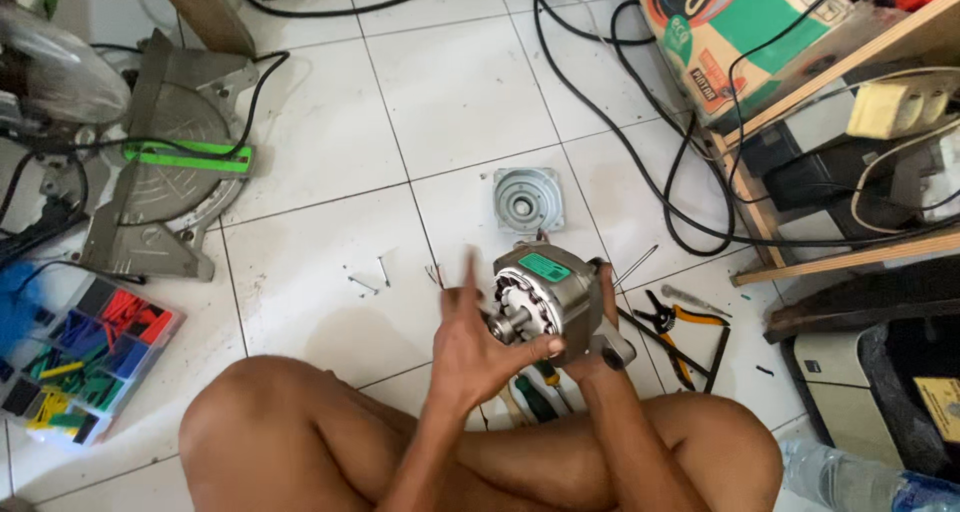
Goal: The person sits on the floor and assembles an electric motor. They insert the rotor into the stator, align the components, and use a screwdriver to tighten the screws on the motor housing. Finally, they attach the outer casing to the motor.
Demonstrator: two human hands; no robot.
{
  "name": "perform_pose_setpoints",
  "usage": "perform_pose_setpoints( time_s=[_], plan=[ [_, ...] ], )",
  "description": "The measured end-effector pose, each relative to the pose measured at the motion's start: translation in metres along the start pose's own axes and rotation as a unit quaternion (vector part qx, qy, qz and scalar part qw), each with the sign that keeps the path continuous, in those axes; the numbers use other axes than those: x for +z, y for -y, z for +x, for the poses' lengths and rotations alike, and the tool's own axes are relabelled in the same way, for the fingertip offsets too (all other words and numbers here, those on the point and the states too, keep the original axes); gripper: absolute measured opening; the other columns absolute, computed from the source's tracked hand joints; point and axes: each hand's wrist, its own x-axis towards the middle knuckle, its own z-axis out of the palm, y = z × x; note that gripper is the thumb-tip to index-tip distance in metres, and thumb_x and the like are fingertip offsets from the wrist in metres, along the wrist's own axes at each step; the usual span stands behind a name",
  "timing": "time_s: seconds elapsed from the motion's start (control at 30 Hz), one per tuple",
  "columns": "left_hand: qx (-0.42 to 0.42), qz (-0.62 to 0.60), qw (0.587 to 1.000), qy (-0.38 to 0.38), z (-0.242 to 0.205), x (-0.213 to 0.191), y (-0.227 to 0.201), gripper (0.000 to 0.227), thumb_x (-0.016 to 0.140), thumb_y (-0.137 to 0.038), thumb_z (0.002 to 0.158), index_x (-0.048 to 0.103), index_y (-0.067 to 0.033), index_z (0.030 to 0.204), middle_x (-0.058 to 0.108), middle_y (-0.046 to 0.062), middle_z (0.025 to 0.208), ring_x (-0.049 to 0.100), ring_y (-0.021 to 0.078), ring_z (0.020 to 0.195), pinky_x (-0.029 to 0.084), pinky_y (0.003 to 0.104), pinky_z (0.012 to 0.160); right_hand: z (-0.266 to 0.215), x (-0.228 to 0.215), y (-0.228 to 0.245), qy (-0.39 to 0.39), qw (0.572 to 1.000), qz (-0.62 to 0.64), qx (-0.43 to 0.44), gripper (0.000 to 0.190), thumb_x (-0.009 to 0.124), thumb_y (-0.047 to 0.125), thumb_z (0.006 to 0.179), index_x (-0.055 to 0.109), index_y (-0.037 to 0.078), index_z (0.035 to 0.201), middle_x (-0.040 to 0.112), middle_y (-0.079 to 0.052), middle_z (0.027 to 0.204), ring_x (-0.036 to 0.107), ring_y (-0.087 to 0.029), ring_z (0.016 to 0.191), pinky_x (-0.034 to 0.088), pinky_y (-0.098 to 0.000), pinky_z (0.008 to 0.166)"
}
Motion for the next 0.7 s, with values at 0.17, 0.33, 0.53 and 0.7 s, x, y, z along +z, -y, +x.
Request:
perform_pose_setpoints(
  time_s=[0.17, 0.33, 0.53, 0.7],
  plan=[
    [0.276, -0.179, 0.928, -0.177, 0.013, 0.021, 0.019, 0.100, 0.096, -0.038, 0.065, 0.051, -0.0105, 0.150, 0.041, 0.034, 0.145, 0.047, 0.0607, 0.131, 0.040, 0.070, 0.108, 0.011, -0.026, -0.007, -0.047, 0.996, -0.068, -0.016, 0.077, 0.057, 0.063, 0.092, 0.060, 0.005, 0.143, 0.063, -0.013, 0.138, 0.059, -0.027, 0.111, 0.046, -0.0401, 0.102],
    [0.214, -0.290, 0.918, -0.167, 0.019, 0.024, 0.033, 0.106, 0.096, -0.037, 0.062, 0.048, -0.0164, 0.154, 0.040, 0.033, 0.149, 0.044, 0.0613, 0.133, 0.041, 0.071, 0.106, 0.070, -0.098, -0.015, -0.049, 0.970, -0.215, -0.105, 0.058, 0.068, 0.058, 0.095, 0.074, 0.001, 0.107, 0.075, -0.016, 0.094, 0.066, -0.021, 0.069, 0.053, -0.0281, 0.061],
    [0.081, -0.614, 0.760, -0.196, 0.038, 0.047, 0.050, 0.088, 0.083, -0.037, 0.067, 0.049, -0.0142, 0.145, 0.052, 0.027, 0.135, 0.056, 0.0443, 0.117, 0.054, 0.060, 0.094, 0.017, -0.054, -0.001, -0.066, 0.881, -0.411, -0.223, 0.051, 0.070, 0.045, 0.096, 0.077, -0.005, 0.104, 0.058, -0.022, 0.064, 0.052, -0.022, 0.041, 0.052, -0.0332, 0.039],
    [-0.138, -0.819, 0.548, -0.099, 0.033, 0.034, 0.050, 0.076, 0.072, -0.061, 0.072, 0.062, -0.0157, 0.132, 0.066, 0.014, 0.125, 0.066, 0.0364, 0.109, 0.055, 0.058, 0.097, -0.027, -0.014, 0.003, -0.013, 0.842, -0.465, -0.275, 0.039, 0.061, 0.035, 0.103, 0.080, 0.001, 0.104, 0.040, -0.015, 0.035, 0.035, -0.018, 0.023, 0.049, -0.0323, 0.034]
  ],
)
